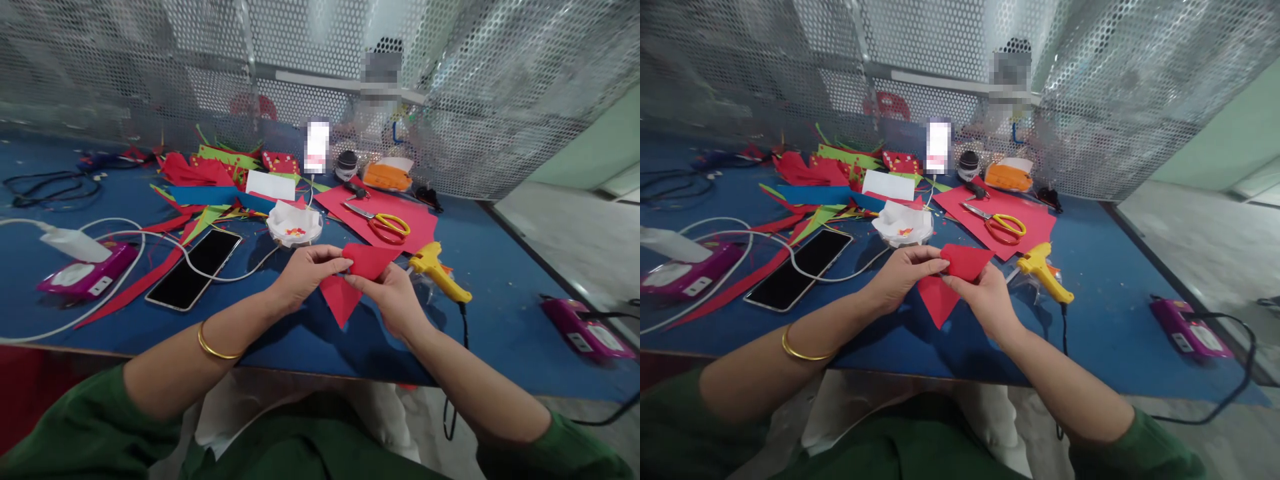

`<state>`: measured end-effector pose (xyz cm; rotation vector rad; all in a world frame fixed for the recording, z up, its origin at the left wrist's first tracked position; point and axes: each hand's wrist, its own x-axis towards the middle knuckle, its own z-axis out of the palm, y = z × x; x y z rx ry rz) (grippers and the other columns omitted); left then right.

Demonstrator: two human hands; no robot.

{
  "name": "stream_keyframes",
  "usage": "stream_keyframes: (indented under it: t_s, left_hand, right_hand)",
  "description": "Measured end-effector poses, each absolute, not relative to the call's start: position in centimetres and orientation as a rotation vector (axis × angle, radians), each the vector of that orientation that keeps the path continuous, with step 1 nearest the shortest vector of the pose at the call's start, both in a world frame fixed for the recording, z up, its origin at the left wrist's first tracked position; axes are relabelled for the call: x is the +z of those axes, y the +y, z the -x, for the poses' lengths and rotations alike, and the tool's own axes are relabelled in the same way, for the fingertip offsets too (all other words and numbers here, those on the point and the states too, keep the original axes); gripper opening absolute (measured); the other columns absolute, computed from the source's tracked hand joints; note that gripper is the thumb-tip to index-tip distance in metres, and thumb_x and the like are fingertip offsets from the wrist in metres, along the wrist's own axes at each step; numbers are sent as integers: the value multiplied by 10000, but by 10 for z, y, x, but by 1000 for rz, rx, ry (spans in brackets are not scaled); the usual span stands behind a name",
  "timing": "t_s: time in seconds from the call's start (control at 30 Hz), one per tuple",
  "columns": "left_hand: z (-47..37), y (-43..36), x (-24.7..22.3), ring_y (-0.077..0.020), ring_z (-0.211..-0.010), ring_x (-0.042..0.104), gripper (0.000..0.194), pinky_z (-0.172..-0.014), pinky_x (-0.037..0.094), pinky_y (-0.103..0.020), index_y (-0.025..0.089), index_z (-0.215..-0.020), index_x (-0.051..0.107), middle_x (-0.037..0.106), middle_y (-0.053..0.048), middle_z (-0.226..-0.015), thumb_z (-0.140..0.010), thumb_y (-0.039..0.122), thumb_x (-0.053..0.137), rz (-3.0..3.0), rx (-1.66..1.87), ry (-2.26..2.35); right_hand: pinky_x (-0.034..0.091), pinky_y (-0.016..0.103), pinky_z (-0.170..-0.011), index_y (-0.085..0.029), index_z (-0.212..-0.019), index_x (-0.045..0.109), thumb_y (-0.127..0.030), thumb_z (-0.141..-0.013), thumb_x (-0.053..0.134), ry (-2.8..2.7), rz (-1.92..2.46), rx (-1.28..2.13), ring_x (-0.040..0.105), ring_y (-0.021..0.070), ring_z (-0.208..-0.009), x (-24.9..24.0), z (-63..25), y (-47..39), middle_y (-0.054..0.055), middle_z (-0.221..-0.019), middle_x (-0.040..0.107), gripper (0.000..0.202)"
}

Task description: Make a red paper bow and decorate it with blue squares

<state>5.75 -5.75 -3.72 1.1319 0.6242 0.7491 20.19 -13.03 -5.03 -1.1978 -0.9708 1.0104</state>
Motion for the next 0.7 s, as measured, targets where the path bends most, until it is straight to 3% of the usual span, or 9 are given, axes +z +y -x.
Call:
stream_keyframes:
  t_s: [0.13,0.27,0.43,0.57,0.7]
  left_hand:
    - [-56,-58,-35,-82,-592,564,212,-617,445,-219,146,-692,700,672,22,-653,-679,314,829,-1117,750,663]
    - [-54,-58,-33,-87,-589,590,170,-598,447,-212,141,-713,690,697,5,-673,-737,280,785,-1150,745,692]
    - [-54,-59,-31,-93,-590,619,37,-613,470,-217,140,-794,692,711,-6,-674,-803,173,704,-1210,683,763]
    - [-56,-60,-31,-124,-596,646,279,-606,490,-239,156,-1028,677,731,-4,-685,-764,179,764,-1250,701,872]
    - [-56,-60,-33,-142,-662,675,249,-662,520,-260,148,-917,688,752,-24,-755,-697,169,803,-1337,739,886]
  right_hand:
    - [550,421,-932,-205,-1057,745,-322,-675,846,-997,1206,1035,724,252,-970,-47,-203,-131,47,-1039,796,412]
    - [548,326,-723,-213,-1035,703,-377,-726,803,-1000,1305,819,675,175,-751,-34,-213,-133,9,-871,751,365]
    - [411,271,-541,-170,-975,695,-349,-755,733,-1229,1475,676,514,114,-560,-22,-224,-136,-45,-629,597,286]
    - [405,274,-533,-168,-947,677,-353,-765,705,-1215,1488,622,514,116,-547,-30,-219,-136,-44,-614,592,261]
    - [430,280,-553,-182,-975,670,-366,-811,674,-1217,1535,481,534,122,-555,-39,-211,-135,-25,-656,639,247]
